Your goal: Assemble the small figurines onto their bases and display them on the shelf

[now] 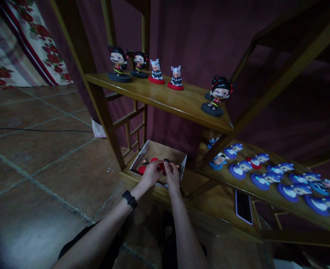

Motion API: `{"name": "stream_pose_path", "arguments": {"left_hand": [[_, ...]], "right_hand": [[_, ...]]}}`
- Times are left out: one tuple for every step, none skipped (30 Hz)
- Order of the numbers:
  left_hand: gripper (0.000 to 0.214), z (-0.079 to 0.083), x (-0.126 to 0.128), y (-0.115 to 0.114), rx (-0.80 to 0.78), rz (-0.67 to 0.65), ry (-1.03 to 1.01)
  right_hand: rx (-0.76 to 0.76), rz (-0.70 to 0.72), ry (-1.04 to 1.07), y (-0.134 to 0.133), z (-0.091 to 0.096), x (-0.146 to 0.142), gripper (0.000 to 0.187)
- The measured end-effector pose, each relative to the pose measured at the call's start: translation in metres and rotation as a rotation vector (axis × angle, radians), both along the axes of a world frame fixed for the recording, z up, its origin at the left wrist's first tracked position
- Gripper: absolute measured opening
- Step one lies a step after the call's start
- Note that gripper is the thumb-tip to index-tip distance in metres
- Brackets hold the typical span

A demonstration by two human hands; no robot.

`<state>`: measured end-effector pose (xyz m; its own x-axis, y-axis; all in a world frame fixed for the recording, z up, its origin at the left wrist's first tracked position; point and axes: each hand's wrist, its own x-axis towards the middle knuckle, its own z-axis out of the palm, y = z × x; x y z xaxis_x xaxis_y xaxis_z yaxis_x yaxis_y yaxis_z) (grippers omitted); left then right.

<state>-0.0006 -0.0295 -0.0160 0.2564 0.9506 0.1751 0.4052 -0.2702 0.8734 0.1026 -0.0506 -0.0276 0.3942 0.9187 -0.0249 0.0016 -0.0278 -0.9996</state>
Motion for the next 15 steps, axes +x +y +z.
{"name": "stream_pose_path", "arguments": {"left_hand": [[0.044,0.0005,0.0000,-0.0005,0.001,0.003,0.030],[0.043,0.0008,0.0003,-0.0009,0.003,0.013,0.061],[0.043,0.0010,0.0008,-0.0014,0.007,0.029,0.090],[0.042,0.0010,0.0013,-0.0018,0.012,0.043,0.115],[0.042,0.0006,0.0020,-0.0021,0.018,0.057,0.135],[0.041,0.0000,0.0025,-0.0023,0.024,0.066,0.147],[0.041,-0.0008,0.0030,-0.0023,0.030,0.068,0.150],[0.042,-0.0017,0.0032,-0.0022,0.034,0.063,0.144],[0.042,-0.0027,0.0032,-0.0018,0.036,0.050,0.134],[0.042,-0.0035,0.0031,-0.0013,0.034,0.040,0.122],[0.043,-0.0039,0.0027,-0.0008,0.027,0.034,0.109],[0.043,-0.0040,0.0022,-0.0003,0.018,0.027,0.094],[0.043,-0.0036,0.0016,0.0001,0.006,0.025,0.079],[0.043,-0.0030,0.0009,0.0006,-0.011,0.020,0.062],[0.043,-0.0021,0.0003,0.0010,-0.031,0.012,0.040]], "right_hand": [[-0.007,-0.003,0.010,-0.0002,0.0007,-0.0001,0.031],[-0.017,0.000,0.027,-0.0002,0.0006,0.0000,0.032],[-0.028,0.004,0.047,0.0001,-0.0002,0.0004,0.033],[-0.036,0.004,0.058,0.0005,-0.0015,0.0010,0.033],[-0.040,0.000,0.055,0.0011,-0.0032,0.0018,0.033],[-0.037,-0.008,0.035,0.0016,-0.0050,0.0028,0.033],[-0.030,-0.017,0.004,0.0021,-0.0065,0.0037,0.033],[-0.019,-0.022,-0.033,0.0024,-0.0077,0.0045,0.033],[-0.008,-0.025,-0.067,0.0026,-0.0083,0.0052,0.032],[0.001,-0.024,-0.093,0.0026,-0.0083,0.0056,0.032],[0.008,-0.021,-0.108,0.0024,-0.0078,0.0058,0.032],[0.014,-0.018,-0.114,0.0021,-0.0069,0.0057,0.033],[0.020,-0.017,-0.113,0.0018,-0.0059,0.0055,0.033],[0.024,-0.014,-0.107,0.0015,-0.0048,0.0050,0.033],[0.025,-0.014,-0.099,0.0013,-0.0038,0.0046,0.033]]}}
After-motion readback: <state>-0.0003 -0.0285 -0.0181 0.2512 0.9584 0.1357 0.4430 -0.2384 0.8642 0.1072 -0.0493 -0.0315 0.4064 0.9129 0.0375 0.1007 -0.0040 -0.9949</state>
